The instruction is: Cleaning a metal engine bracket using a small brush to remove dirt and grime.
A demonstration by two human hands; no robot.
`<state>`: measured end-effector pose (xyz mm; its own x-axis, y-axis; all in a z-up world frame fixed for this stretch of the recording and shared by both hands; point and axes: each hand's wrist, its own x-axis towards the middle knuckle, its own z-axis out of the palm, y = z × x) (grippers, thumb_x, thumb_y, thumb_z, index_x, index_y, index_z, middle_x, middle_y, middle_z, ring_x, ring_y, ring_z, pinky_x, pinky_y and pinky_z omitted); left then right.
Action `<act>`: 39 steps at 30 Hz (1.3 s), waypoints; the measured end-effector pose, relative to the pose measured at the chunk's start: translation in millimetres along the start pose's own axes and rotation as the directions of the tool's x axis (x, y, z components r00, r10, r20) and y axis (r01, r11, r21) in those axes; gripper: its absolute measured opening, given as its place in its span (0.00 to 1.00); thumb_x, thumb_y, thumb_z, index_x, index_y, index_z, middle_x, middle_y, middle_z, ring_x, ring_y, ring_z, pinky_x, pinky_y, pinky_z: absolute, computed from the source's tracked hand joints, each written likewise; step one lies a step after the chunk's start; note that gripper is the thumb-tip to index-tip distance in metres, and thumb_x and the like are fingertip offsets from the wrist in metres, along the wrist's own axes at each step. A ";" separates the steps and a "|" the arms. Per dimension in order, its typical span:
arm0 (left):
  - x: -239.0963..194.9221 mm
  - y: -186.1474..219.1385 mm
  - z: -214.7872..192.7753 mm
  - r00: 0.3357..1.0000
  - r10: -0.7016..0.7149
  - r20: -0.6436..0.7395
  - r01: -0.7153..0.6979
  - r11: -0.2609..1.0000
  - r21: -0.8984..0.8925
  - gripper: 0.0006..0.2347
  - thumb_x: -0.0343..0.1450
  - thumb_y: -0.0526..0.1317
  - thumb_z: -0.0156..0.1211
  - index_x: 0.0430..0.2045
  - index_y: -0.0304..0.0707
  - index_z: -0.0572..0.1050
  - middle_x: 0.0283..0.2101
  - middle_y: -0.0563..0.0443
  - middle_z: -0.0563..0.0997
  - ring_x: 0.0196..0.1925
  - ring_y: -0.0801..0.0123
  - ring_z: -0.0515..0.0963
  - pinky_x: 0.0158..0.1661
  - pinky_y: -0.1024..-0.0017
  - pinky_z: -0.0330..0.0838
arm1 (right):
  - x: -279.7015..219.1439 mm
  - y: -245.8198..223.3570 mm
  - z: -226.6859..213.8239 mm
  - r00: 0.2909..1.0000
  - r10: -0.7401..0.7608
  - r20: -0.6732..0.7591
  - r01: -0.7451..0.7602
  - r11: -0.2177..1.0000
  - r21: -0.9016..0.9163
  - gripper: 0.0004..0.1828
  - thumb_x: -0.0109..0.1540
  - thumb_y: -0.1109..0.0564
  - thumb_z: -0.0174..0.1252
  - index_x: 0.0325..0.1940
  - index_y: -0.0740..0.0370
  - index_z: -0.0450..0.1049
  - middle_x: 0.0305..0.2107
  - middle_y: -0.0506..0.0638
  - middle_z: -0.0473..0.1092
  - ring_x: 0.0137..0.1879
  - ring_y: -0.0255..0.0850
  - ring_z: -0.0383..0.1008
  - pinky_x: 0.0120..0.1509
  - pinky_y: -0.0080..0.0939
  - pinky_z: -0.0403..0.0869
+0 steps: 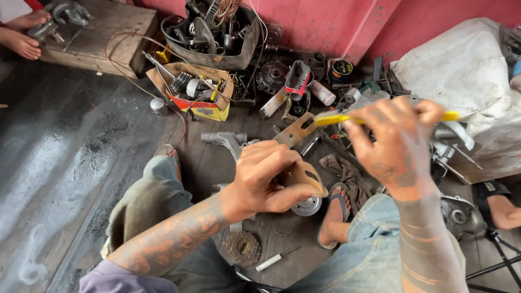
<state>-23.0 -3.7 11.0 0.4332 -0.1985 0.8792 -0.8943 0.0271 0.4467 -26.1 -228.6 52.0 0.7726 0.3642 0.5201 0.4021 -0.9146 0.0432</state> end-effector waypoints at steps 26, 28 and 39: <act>-19.9 -9.0 2.2 0.960 -0.278 -0.013 0.277 0.958 -0.079 0.14 0.60 0.35 0.74 0.28 0.30 0.72 0.21 0.57 0.69 0.20 0.75 0.60 0.23 0.76 0.59 | -8.1 33.7 10.8 0.995 0.002 -0.096 -0.034 0.943 -0.330 0.05 0.69 0.53 0.64 0.39 0.52 0.80 0.34 0.44 0.77 0.40 0.41 0.67 0.59 0.48 0.55; -16.3 -6.3 -3.2 0.957 -0.289 0.014 0.289 0.954 -0.084 0.14 0.61 0.36 0.74 0.28 0.30 0.72 0.21 0.56 0.71 0.20 0.75 0.61 0.23 0.76 0.59 | -5.8 13.2 -3.9 0.999 0.046 -0.004 -0.046 0.998 -0.043 0.05 0.66 0.53 0.64 0.39 0.54 0.80 0.33 0.44 0.76 0.41 0.40 0.68 0.62 0.49 0.53; -19.4 -17.6 2.9 0.958 -0.245 0.149 0.263 0.958 -0.116 0.14 0.62 0.40 0.71 0.31 0.30 0.74 0.23 0.53 0.76 0.19 0.71 0.65 0.23 0.75 0.62 | -2.8 0.1 8.1 0.982 0.007 0.188 -0.059 0.960 0.273 0.11 0.65 0.47 0.59 0.35 0.51 0.82 0.25 0.40 0.72 0.35 0.37 0.64 0.61 0.50 0.49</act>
<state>-16.0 -3.1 -14.3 0.6175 -0.3423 0.7082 -0.7294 0.0877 0.6784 -24.2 -228.3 43.6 0.8539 0.3844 0.3509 0.4747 -0.8516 -0.2224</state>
